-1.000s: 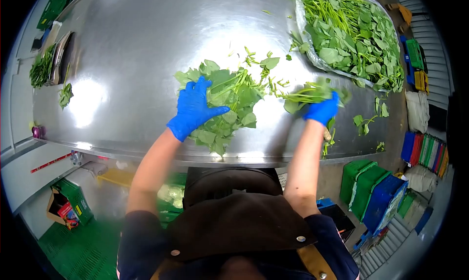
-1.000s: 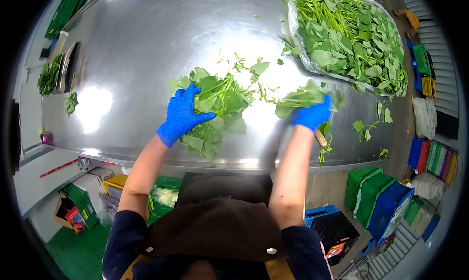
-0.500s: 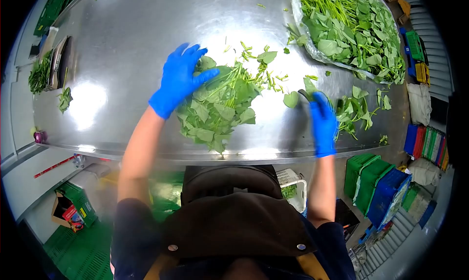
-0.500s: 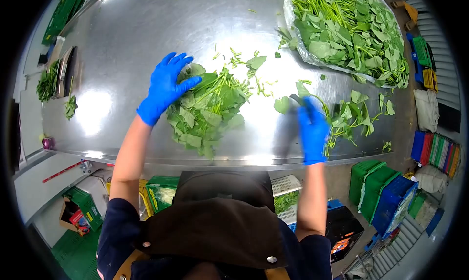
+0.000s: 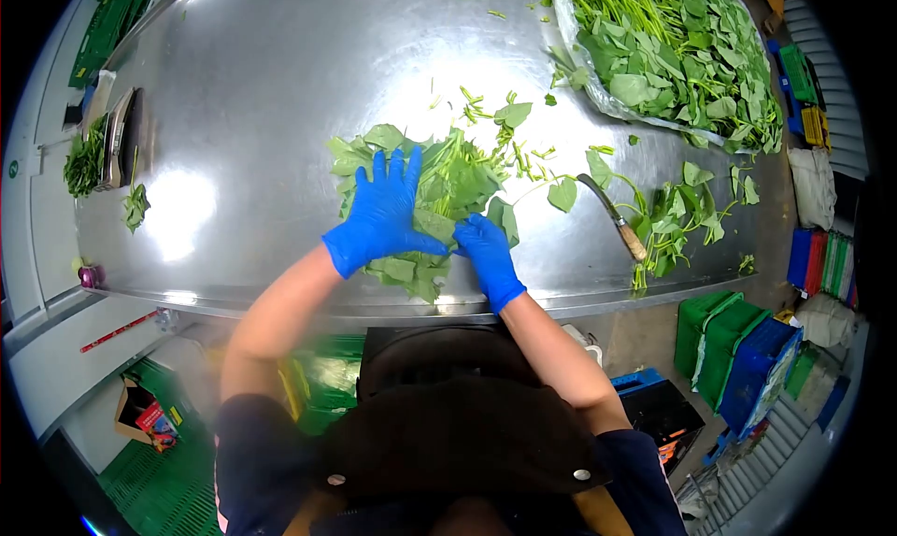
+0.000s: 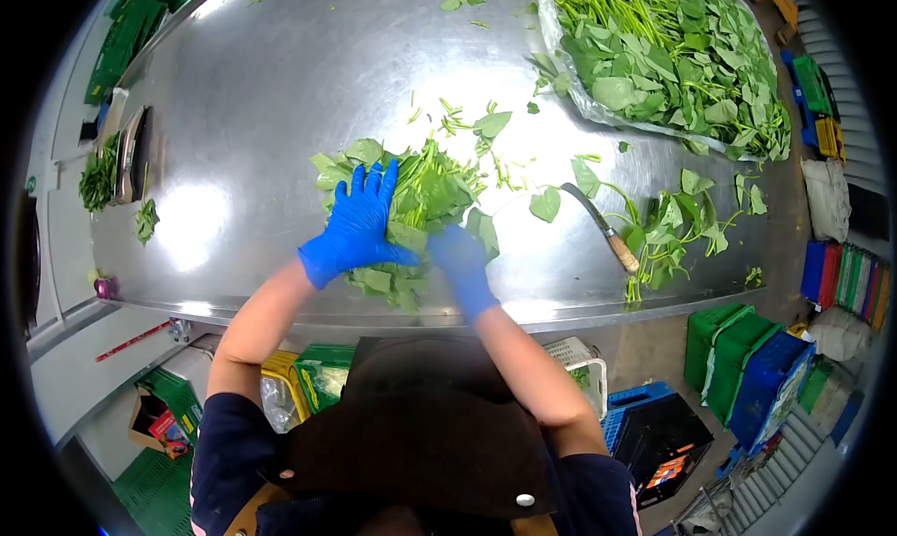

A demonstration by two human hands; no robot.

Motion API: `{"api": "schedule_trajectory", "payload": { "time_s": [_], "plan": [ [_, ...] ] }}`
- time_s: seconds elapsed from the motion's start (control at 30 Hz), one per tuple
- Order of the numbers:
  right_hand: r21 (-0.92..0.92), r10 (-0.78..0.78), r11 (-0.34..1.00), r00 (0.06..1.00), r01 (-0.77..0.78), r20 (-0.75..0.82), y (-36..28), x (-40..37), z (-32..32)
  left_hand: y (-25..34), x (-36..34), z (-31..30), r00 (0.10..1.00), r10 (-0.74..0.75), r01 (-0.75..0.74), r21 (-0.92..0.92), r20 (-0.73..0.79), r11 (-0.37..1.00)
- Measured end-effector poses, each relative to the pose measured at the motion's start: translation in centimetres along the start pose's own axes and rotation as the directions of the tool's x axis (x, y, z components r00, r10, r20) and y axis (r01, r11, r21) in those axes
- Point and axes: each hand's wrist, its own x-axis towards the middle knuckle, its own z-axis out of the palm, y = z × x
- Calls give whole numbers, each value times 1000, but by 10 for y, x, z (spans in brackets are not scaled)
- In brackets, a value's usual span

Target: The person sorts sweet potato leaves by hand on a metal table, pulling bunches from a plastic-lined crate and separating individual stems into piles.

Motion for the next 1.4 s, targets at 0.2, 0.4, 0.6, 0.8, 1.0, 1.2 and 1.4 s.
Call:
{"api": "schedule_trajectory", "payload": {
  "time_s": [0.2,0.4,0.6,0.8,1.0,1.2,1.4],
  "plan": [
    [-128,43,991,999,-44,-16,-29,-7,13,-25,9,-11,992,75,-34,-355,103,934],
    [29,37,999,999,-38,17,-17,-9,0,-80,19,-16,994,104,-25,-828,40,561],
    [-126,-109,986,994,104,-30,36,13,-4,3,-13,-17,997,-79,76,-462,12,883],
    [-57,-176,982,984,178,35,10,9,1,14,-9,11,993,-89,69,-225,-78,972],
    [-308,-368,870,923,385,113,39,6,-13,-64,10,-32,987,37,114,-853,155,509],
    [-57,-62,996,989,70,131,-15,-6,17,-130,37,-13,968,75,213,-944,238,250],
    [295,-224,933,974,205,30,-56,0,66,-89,17,-7,972,223,60,-994,78,87]
  ]
}}
